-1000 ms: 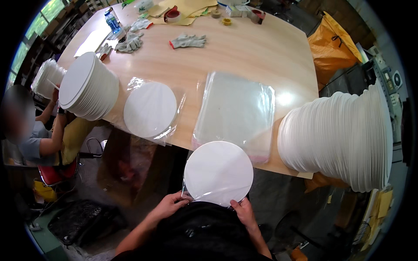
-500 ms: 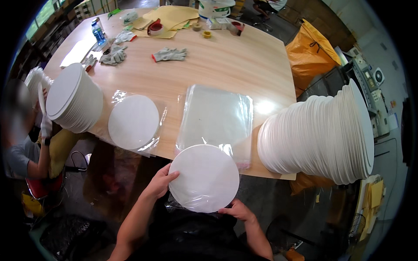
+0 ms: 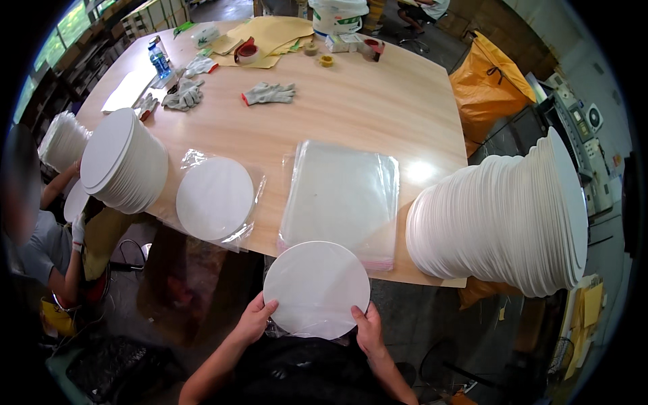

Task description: The person places white circular paper discs into plastic bags and seals the bags by hand while standing at a large work table.

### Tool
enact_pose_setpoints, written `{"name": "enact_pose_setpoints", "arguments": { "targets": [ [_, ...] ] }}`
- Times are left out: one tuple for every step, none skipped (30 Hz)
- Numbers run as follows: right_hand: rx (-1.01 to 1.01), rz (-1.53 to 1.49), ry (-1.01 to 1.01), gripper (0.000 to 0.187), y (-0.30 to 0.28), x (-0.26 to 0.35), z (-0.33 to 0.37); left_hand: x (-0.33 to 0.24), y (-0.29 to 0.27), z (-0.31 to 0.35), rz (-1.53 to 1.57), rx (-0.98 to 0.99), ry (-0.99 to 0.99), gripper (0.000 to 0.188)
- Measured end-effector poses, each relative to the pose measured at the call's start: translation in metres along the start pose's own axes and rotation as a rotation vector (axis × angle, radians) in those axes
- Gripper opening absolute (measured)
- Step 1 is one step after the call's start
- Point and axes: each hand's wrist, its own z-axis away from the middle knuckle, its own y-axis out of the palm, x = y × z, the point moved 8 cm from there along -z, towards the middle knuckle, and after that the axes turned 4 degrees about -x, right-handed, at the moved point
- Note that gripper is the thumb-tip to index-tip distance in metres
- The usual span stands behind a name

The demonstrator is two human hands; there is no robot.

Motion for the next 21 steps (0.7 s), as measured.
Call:
{"name": "enact_pose_setpoints", "arguments": {
  "targets": [
    [-0.004, -0.011, 0.009, 0.043, -0.001, -0.003, 0.001, 0.001, -0.001, 0.003, -0.059, -0.014, -0.035, 0.044],
    [-0.009, -0.022, 0.019, 0.044, -0.002, -0.005, 0.002, 0.008, -0.004, 0.005, -0.056, 0.012, -0.036, 0.045],
    [-0.016, -0.033, 0.018, 0.046, -0.003, -0.002, 0.001, 0.013, -0.003, 0.005, -0.056, 0.046, -0.029, 0.046],
    [0.042, 0.001, 0.04, 0.047, 0.0, -0.003, 0.004, 0.016, -0.003, 0.004, -0.056, 0.081, -0.023, 0.047],
    [0.099, 0.035, 0.063, 0.049, 0.001, -0.004, 0.01, 0.017, -0.006, 0.004, -0.046, 0.1, -0.013, 0.048],
    [0.154, 0.07, 0.082, 0.051, 0.003, -0.004, 0.012, 0.01, -0.003, 0.006, -0.036, 0.124, -0.001, 0.049],
    [0.184, 0.078, 0.088, 0.053, 0.003, -0.003, 0.01, 0.003, 0.0, 0.006, -0.026, 0.147, 0.01, 0.05],
    [0.214, 0.086, 0.095, 0.054, 0.004, -0.001, 0.005, -0.007, 0.0, -0.002, -0.102, 0.15, 0.042, 0.051],
    [0.242, 0.094, 0.102, 0.056, 0.005, 0.003, 0.0, -0.021, 0.001, -0.014, -0.177, 0.153, 0.073, 0.052],
    [0.229, 0.102, 0.163, 0.053, 0.013, 0.021, -0.011, -0.03, -0.002, -0.026, -0.311, 0.114, -0.006, 0.05],
    [0.199, 0.048, 0.145, 0.042, 0.019, 0.031, -0.033, -0.054, 0.007, -0.042, -0.346, 0.092, 0.129, 0.043],
    [0.149, 0.038, 0.083, 0.035, 0.022, 0.039, -0.057, -0.059, 0.006, -0.063, -0.218, 0.071, 0.123, 0.037],
    [0.089, 0.024, 0.005, 0.029, 0.018, 0.042, -0.075, -0.069, 0.012, -0.08, -0.141, 0.085, 0.111, 0.032],
    [0.083, 0.04, 0.064, 0.027, 0.014, 0.029, -0.08, -0.061, 0.007, -0.087, -0.163, 0.05, 0.053, 0.032],
    [0.077, 0.059, 0.109, 0.024, 0.008, 0.019, -0.086, -0.057, 0.005, -0.098, -0.186, 0.022, 0.006, 0.033],
    [0.076, 0.074, 0.146, 0.022, 0.003, 0.009, -0.094, -0.046, 0.002, -0.101, -0.164, 0.041, -0.076, 0.035],
    [0.073, 0.106, 0.168, 0.021, -0.006, -0.007, -0.093, -0.031, -0.001, -0.101, -0.145, 0.062, -0.162, 0.037],
    [0.038, 0.043, 0.229, 0.02, -0.006, -0.013, -0.084, -0.021, -0.005, -0.089, -0.139, 0.057, -0.222, 0.036],
    [0.002, -0.019, 0.291, 0.018, -0.004, -0.015, -0.076, -0.021, -0.006, -0.087, -0.168, 0.039, -0.158, 0.034],
    [0.013, -0.04, 0.291, 0.017, -0.004, -0.017, -0.08, -0.014, -0.016, -0.099, -0.125, 0.046, -0.117, 0.033],
    [0.008, -0.057, 0.297, 0.016, -0.01, -0.017, -0.081, -0.014, -0.013, -0.102, -0.078, 0.061, -0.09, 0.032]
  ]
}}
